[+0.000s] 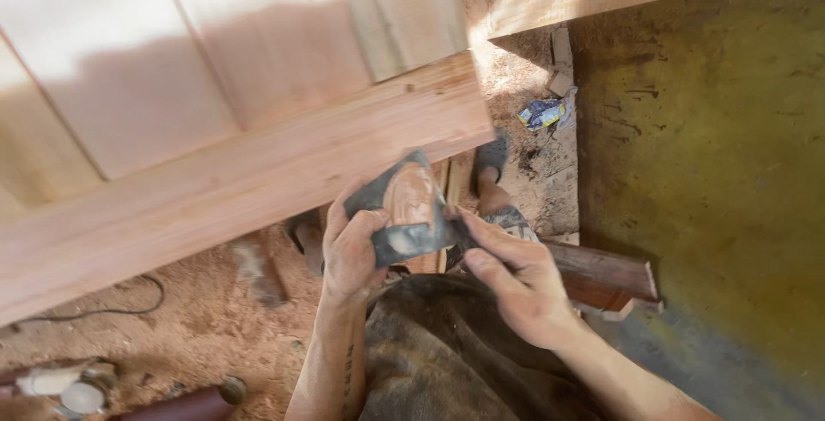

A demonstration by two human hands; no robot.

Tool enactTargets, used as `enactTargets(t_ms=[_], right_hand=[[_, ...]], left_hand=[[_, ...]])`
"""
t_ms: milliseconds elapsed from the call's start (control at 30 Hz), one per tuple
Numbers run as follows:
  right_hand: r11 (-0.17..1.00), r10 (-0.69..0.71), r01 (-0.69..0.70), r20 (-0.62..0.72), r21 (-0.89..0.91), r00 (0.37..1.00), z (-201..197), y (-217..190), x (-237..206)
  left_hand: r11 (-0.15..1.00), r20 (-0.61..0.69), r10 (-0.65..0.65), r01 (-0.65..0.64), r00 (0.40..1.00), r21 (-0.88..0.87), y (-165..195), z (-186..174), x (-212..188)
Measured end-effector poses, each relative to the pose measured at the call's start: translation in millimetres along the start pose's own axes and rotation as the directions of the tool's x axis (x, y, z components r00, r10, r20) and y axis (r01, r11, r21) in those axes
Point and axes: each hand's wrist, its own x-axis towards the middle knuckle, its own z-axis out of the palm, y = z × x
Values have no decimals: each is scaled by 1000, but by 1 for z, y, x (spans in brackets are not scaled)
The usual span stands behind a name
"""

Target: The person applies wood filler to a wooden surface using a putty knife and a sanding block. They spread the filler into gaps and seams, then smooth the surface by sanding.

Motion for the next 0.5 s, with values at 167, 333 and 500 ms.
enactTargets(t_ms=[167,333,500], right_hand=[[882,-171,259,244,-395,955,-133,39,10],[868,-152,310,387,-388,910,-216,49,20],[805,-291,458,423,-376,858,-252,21,55]], left_hand=[[955,45,111,-94,993,-282,-85,92,5],[893,-209,90,-172,974,-417,-123,134,-15],[916,-189,202,-253,961,-310,-126,141,-27]])
